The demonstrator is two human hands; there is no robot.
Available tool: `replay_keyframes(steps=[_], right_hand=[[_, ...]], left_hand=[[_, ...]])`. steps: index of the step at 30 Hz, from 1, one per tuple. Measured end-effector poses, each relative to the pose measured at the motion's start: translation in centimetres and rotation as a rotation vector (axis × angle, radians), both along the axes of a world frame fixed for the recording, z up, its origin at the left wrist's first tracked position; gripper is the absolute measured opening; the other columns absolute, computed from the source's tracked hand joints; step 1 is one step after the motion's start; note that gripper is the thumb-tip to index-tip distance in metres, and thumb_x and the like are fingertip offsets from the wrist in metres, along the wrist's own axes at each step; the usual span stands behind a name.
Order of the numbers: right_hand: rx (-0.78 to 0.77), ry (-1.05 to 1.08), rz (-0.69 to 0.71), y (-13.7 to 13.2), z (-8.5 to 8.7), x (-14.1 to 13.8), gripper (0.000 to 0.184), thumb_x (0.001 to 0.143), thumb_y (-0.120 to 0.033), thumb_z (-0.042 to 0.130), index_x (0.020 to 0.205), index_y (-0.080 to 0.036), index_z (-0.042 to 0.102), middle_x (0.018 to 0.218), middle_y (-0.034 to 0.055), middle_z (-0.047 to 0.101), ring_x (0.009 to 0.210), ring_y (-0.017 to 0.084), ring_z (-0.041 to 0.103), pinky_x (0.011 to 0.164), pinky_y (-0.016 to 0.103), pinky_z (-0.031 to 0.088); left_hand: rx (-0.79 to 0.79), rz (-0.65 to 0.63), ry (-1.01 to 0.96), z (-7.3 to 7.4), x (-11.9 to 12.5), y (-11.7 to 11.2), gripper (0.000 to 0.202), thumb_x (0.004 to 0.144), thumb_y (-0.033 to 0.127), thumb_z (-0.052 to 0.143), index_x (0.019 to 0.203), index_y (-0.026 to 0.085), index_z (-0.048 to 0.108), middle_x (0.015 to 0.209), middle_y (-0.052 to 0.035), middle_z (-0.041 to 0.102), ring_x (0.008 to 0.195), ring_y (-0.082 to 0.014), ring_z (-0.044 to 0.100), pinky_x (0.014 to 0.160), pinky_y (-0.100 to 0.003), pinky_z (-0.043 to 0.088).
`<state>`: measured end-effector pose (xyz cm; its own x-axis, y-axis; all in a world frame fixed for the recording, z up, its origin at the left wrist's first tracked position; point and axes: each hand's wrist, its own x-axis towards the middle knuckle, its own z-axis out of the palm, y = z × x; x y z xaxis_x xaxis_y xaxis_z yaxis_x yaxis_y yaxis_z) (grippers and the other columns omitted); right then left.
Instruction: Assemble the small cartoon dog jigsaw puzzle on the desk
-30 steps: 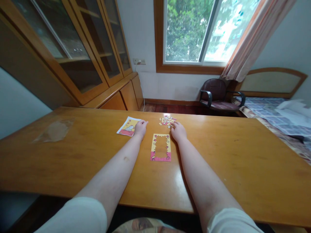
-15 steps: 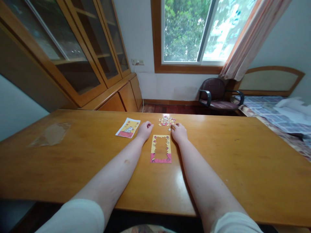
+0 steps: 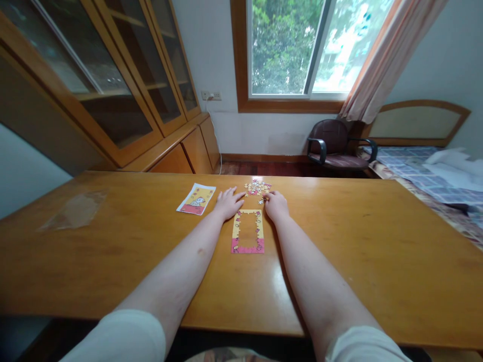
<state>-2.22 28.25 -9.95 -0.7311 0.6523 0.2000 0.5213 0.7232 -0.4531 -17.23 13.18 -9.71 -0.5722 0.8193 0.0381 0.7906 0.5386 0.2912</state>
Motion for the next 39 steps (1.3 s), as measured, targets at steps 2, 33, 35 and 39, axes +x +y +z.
replay_keyframes(steps=[2, 33, 35, 39], right_hand=[[-0.011, 0.0, -0.004, 0.1, 0.0, 0.0, 0.035, 0.083, -0.012, 0.044, 0.101, -0.021, 0.073, 0.114, 0.0063, 0.064, 0.107, 0.02, 0.057, 0.096, 0.028, 0.041], [0.087, -0.131, 0.228, -1.7, 0.9, -0.4, 0.03, 0.092, -0.041, 0.047, 0.11, -0.033, 0.07, 0.143, 0.0037, 0.045, 0.133, 0.026, 0.031, 0.11, 0.049, 0.018], [0.084, -0.13, 0.218, -1.7, 0.8, -0.5, 0.031, 0.093, -0.041, 0.046, 0.113, -0.032, 0.068, 0.142, 0.0036, 0.046, 0.133, 0.026, 0.032, 0.111, 0.05, 0.016], [0.087, -0.136, 0.129, -1.4, 0.6, -0.5, 0.036, 0.093, -0.042, 0.045, 0.119, -0.028, 0.065, 0.14, 0.0065, 0.049, 0.131, 0.026, 0.036, 0.111, 0.05, 0.017]], left_hand=[[0.032, 0.013, -0.004, 0.3, 0.0, -0.3, 0.044, 0.09, 0.048, 0.042, 0.131, 0.038, 0.053, 0.151, -0.0029, 0.036, 0.139, -0.0274, 0.03, 0.115, -0.052, 0.018], [0.048, -0.119, -0.045, 1.4, 1.2, -1.1, 0.047, 0.084, 0.045, 0.052, 0.13, 0.034, 0.055, 0.148, -0.004, 0.038, 0.139, -0.0287, 0.029, 0.116, -0.054, 0.013], [0.086, -0.122, -0.027, 1.6, 1.3, -1.1, 0.045, 0.085, 0.043, 0.051, 0.128, 0.032, 0.057, 0.146, -0.0044, 0.041, 0.136, -0.0272, 0.032, 0.116, -0.051, 0.016], [0.131, -0.14, -0.003, 1.6, 1.1, -1.1, 0.038, 0.086, 0.04, 0.049, 0.119, 0.03, 0.064, 0.141, -0.0023, 0.048, 0.132, -0.0251, 0.038, 0.115, -0.047, 0.022]])
